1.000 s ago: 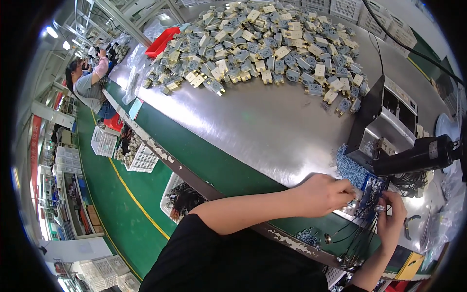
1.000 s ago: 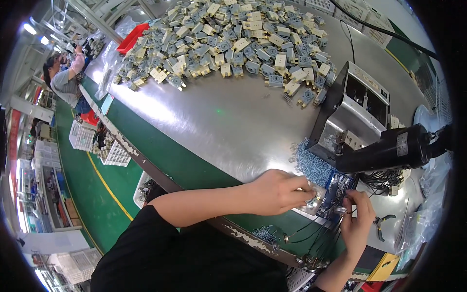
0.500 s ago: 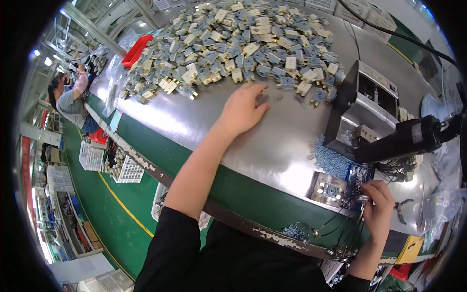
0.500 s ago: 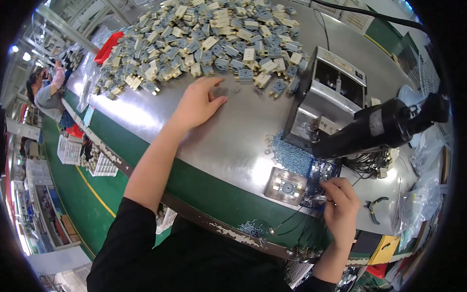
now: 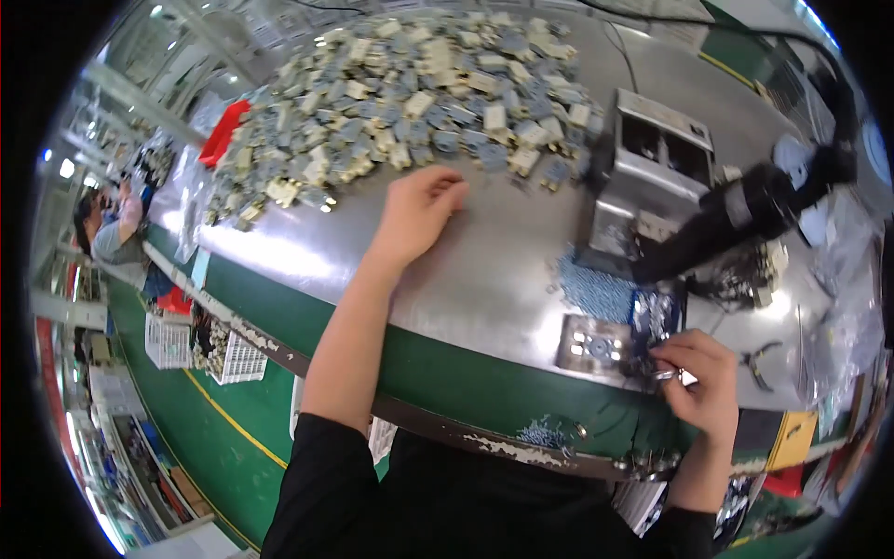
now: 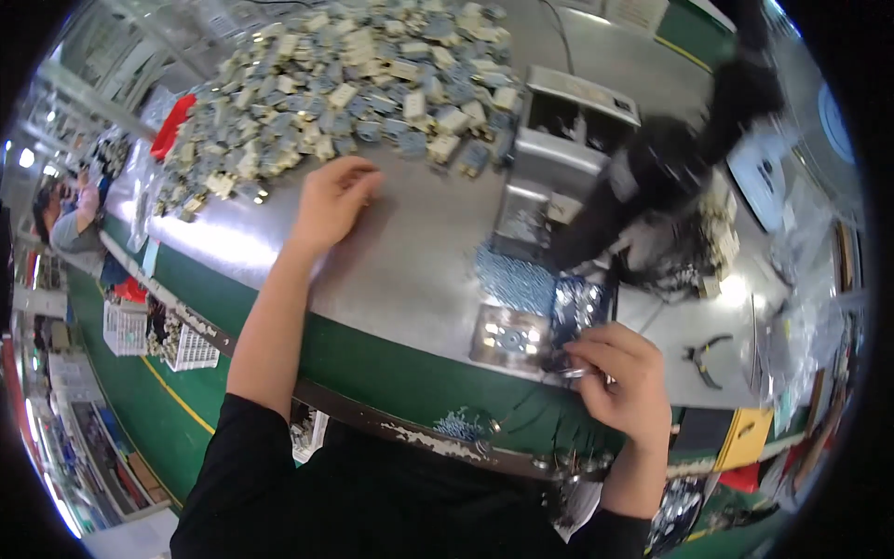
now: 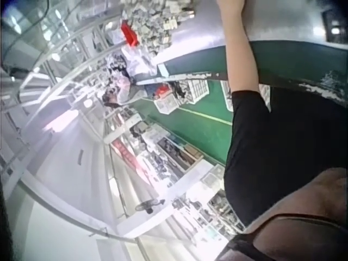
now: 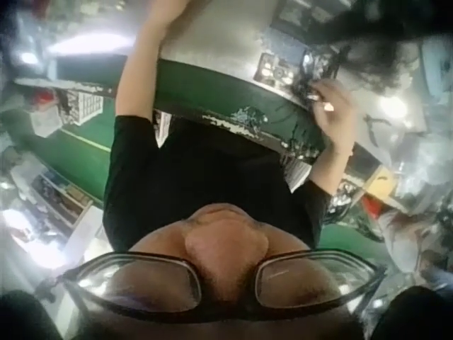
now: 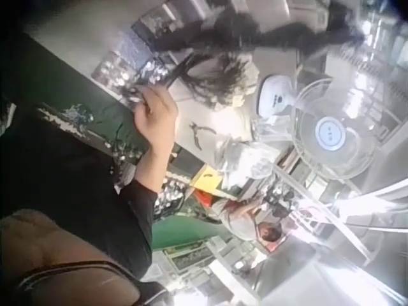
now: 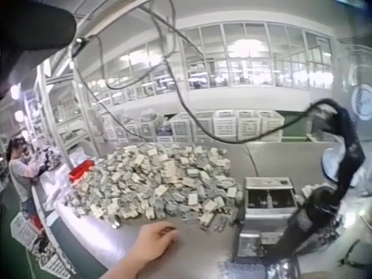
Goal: Assembling small electronic components and wiring using hand tools at a factory workstation.
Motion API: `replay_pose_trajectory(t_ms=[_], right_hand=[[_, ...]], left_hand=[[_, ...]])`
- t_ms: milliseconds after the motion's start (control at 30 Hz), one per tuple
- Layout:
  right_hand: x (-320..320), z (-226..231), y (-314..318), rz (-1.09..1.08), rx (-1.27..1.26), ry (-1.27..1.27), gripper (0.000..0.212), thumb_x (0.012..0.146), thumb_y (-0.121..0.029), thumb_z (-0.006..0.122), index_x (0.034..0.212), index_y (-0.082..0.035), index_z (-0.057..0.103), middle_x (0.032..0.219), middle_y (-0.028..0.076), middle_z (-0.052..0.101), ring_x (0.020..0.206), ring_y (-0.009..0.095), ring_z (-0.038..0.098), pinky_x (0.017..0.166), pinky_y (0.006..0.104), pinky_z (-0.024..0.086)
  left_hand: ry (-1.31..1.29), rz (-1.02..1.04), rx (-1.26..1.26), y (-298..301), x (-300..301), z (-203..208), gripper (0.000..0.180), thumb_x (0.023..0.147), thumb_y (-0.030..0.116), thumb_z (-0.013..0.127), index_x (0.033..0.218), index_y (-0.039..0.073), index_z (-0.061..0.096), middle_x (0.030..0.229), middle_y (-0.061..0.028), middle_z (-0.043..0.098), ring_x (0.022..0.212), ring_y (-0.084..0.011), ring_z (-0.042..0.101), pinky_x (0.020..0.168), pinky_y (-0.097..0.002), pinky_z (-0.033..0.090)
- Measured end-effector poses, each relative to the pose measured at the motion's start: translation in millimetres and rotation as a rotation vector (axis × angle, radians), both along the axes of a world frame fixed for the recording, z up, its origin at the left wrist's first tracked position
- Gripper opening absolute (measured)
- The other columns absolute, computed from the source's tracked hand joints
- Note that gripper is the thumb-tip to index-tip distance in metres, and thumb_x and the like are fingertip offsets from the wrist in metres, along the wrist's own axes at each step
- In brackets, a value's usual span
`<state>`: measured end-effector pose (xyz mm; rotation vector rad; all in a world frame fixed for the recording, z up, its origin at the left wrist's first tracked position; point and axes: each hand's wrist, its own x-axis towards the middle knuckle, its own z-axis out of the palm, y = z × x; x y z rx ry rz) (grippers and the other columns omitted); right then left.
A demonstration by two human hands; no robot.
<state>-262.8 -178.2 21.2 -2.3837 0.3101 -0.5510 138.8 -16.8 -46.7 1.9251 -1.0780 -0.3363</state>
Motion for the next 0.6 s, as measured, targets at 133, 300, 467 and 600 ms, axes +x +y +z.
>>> replay_pose_trajectory(t_ms=[133,300,467,600], right_hand=[[2,7,-13,0.180,0.284,0.084,0.020,0.071,-0.012,0.071,0.085,0.002,0.075,0.087,0.016,0.072,0.077,0.029,0.070,0.067,0.0348,0.054],[15,14,-30,0.216,0.252,-0.007,0.010,0.085,-0.002,0.068,0.090,0.007,0.068,0.092,0.018,0.069,0.079,0.034,0.067,0.070,0.0402,0.053],[21,7,-22,-0.006,0.161,-0.103,0.012,0.085,0.001,0.075,0.095,0.007,0.071,0.093,0.015,0.071,0.080,0.030,0.068,0.071,0.0373,0.053],[16,-2,-18,-0.109,0.227,-0.163,0.019,0.080,0.002,0.080,0.099,0.004,0.076,0.097,0.015,0.074,0.086,0.026,0.070,0.076,0.0339,0.054]], left_hand=[[0.496,-0.072,-0.309,9,-51,18,0.025,0.102,0.007,0.064,0.126,-0.002,0.067,0.101,-0.0089,0.072,0.084,-0.0147,0.068,0.071,-0.0280,0.055],[0.627,-0.331,-0.233,3,-129,37,0.021,0.102,-0.001,0.059,0.122,-0.005,0.066,0.102,-0.0110,0.071,0.081,-0.0141,0.067,0.067,-0.0268,0.054],[0.524,-0.470,-0.075,-4,-160,23,0.019,0.090,-0.003,0.076,0.109,-0.003,0.072,0.095,-0.0069,0.072,0.075,-0.0078,0.063,0.064,-0.0235,0.050],[0.479,-0.490,-0.041,-10,-172,17,0.019,0.079,-0.002,0.087,0.096,0.000,0.076,0.098,-0.0065,0.072,0.068,-0.0025,0.052,0.061,-0.0207,0.043]])
